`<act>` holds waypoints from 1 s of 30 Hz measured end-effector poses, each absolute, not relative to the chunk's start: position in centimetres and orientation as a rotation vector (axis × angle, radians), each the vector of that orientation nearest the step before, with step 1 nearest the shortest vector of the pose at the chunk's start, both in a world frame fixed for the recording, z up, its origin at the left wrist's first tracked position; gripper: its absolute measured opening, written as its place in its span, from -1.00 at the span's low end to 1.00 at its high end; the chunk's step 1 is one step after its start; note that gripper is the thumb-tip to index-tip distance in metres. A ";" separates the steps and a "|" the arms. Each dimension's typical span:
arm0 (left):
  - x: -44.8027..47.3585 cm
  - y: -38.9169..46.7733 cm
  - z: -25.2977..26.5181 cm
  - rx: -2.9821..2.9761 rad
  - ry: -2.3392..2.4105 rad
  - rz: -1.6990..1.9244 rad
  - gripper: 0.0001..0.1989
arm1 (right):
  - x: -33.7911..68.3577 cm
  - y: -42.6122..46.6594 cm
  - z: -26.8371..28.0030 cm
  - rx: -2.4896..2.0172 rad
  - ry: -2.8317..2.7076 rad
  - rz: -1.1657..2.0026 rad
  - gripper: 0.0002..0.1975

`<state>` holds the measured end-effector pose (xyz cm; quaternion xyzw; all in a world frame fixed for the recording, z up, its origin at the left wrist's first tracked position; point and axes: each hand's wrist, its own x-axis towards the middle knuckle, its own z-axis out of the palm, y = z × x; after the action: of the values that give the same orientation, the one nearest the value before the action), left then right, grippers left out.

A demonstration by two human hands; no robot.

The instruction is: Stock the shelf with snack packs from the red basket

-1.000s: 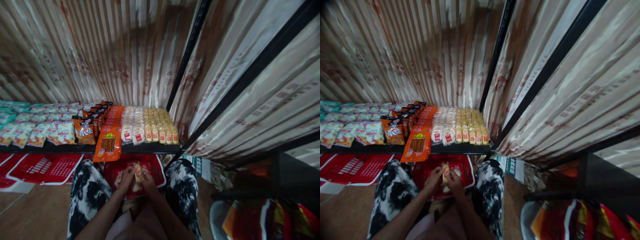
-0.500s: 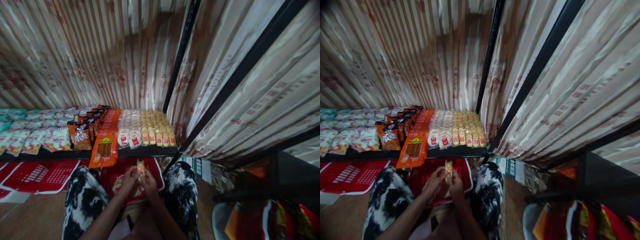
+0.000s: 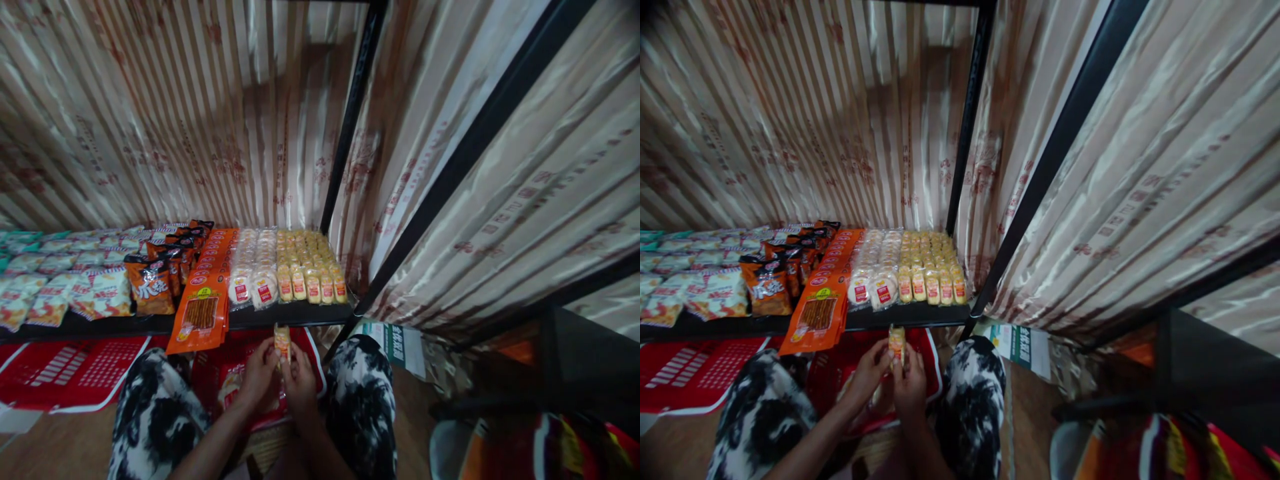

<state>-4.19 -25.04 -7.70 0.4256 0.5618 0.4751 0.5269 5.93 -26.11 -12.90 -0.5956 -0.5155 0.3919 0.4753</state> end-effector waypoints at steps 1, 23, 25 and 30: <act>-4.1 -25.0 -7.6 1.034 1.354 1.138 -0.63 | 6.0 -26.1 -12.9 -1.462 -1.267 0.906 -0.56; -1.5 -21.8 -5.6 1.314 1.428 1.251 -0.74 | 8.5 -22.8 -6.8 -1.522 -1.362 0.669 -0.71; -1.1 -21.3 -5.2 1.351 1.473 1.280 -0.74 | 8.8 -22.2 -6.6 -1.510 -1.371 0.654 -0.71; -0.5 -19.9 -5.0 1.396 1.488 1.320 -0.72 | 9.4 -21.1 -6.7 -1.464 -1.424 0.586 -0.69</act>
<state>-0.50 -19.92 -4.99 0.5384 0.5739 0.5093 0.3483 9.43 -21.08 -6.68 -0.6019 -0.5855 0.2410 0.4867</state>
